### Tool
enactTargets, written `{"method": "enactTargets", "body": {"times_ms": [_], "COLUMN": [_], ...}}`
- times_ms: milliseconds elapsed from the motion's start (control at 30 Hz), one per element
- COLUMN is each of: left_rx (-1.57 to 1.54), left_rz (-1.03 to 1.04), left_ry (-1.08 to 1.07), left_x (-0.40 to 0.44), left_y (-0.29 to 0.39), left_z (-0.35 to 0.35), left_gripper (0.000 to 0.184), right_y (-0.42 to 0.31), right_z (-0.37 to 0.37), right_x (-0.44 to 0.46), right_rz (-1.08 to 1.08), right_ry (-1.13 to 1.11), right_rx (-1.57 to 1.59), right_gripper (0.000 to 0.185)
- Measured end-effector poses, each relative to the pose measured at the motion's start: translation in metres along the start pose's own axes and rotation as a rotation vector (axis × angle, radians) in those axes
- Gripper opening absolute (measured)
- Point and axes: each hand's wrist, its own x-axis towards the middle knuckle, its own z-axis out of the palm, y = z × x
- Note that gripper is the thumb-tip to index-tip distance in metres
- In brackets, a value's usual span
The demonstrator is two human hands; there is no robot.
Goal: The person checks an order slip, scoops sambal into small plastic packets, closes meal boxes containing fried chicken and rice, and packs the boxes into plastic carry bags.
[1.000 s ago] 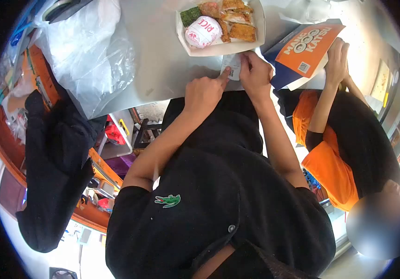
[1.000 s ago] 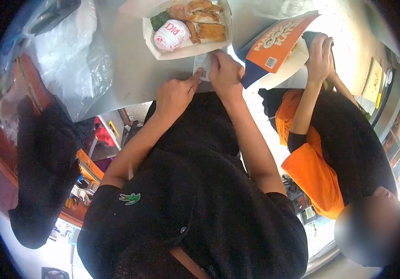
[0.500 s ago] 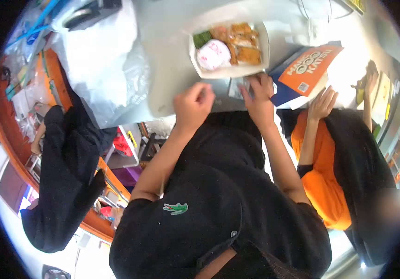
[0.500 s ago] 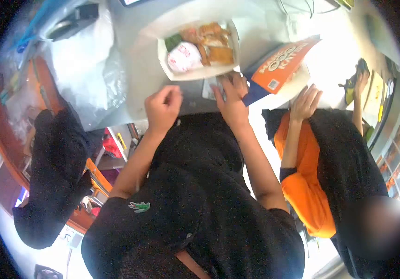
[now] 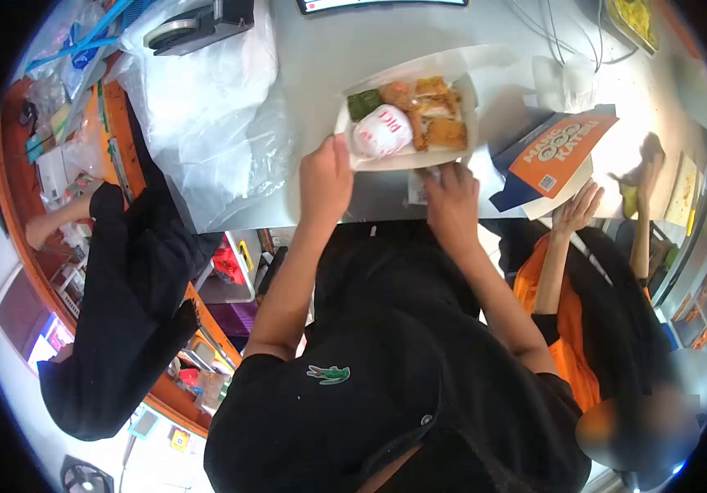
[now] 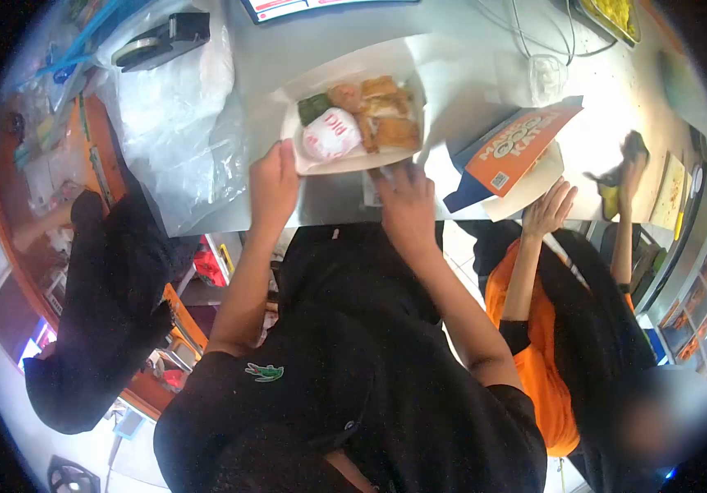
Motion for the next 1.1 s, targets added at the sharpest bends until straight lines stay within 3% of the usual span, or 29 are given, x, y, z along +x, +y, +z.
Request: {"method": "enactTargets", "body": {"times_ms": [133, 233, 267, 333, 367, 400, 433, 500, 567, 600, 700, 733, 833, 967, 1100], "left_rx": [0.170, -0.092, -0.032, 0.020, 0.051, 0.091, 0.130, 0.094, -0.069, -0.269, -0.796, -0.851, -0.868, -0.973, -0.790], "left_rz": [0.067, -0.165, -0.255, -0.054, 0.054, 0.207, 0.361, 0.563, 0.664, 0.525, 0.108, 0.116, 0.324, 0.255, 0.215], "left_ry": [0.078, -0.001, -0.024, 0.332, 0.504, 0.540, 0.577, 0.499, 0.276, 0.152, 0.203, 0.214, 0.270, 0.194, 0.255], "left_x": [-0.003, -0.010, -0.013, -0.015, -0.015, -0.007, 0.010, 0.035, 0.057, 0.054, 0.038, 0.036, 0.048, 0.052, 0.045], "left_y": [-0.038, -0.041, -0.045, -0.046, -0.045, -0.036, -0.020, -0.017, -0.018, -0.008, -0.006, 0.000, -0.012, 0.009, 0.020], "left_z": [-0.020, -0.029, -0.040, -0.044, -0.047, -0.053, -0.060, -0.065, -0.067, -0.066, -0.036, -0.026, -0.002, -0.005, -0.021], "left_gripper": [0.040, 0.042, 0.040, 0.036, 0.033, 0.031, 0.028, 0.026, 0.031, 0.039, 0.048, 0.055, 0.039, 0.042, 0.033], "right_y": [-0.020, -0.013, -0.013, -0.020, -0.018, -0.020, -0.022, -0.018, -0.006, -0.011, -0.021, -0.029, -0.047, -0.044, -0.045], "right_z": [-0.004, -0.010, -0.023, -0.051, -0.057, -0.069, -0.081, -0.082, -0.081, -0.085, -0.075, -0.070, -0.050, -0.045, -0.063], "right_x": [0.011, 0.013, 0.022, 0.049, 0.058, 0.083, 0.106, 0.130, 0.141, 0.139, 0.137, 0.136, 0.142, 0.149, 0.148], "right_rz": [-0.174, -0.151, -0.201, -0.101, 0.106, 0.095, 0.086, 0.031, -0.074, -0.022, 0.013, 0.050, 0.047, -0.020, -0.021], "right_ry": [0.025, 0.134, 0.287, 0.546, 0.606, 0.764, 0.786, 0.713, 0.530, 0.443, 0.246, 0.254, 0.327, 0.335, 0.452], "right_rx": [0.053, 0.468, 0.483, 0.586, 0.589, 0.450, 0.336, 0.361, 0.621, 0.733, 1.340, 1.368, 1.451, 1.334, 1.113], "right_gripper": [0.037, 0.029, 0.023, 0.027, 0.035, 0.033, 0.033, 0.033, 0.032, 0.030, 0.021, 0.023, 0.034, 0.041, 0.028]}}
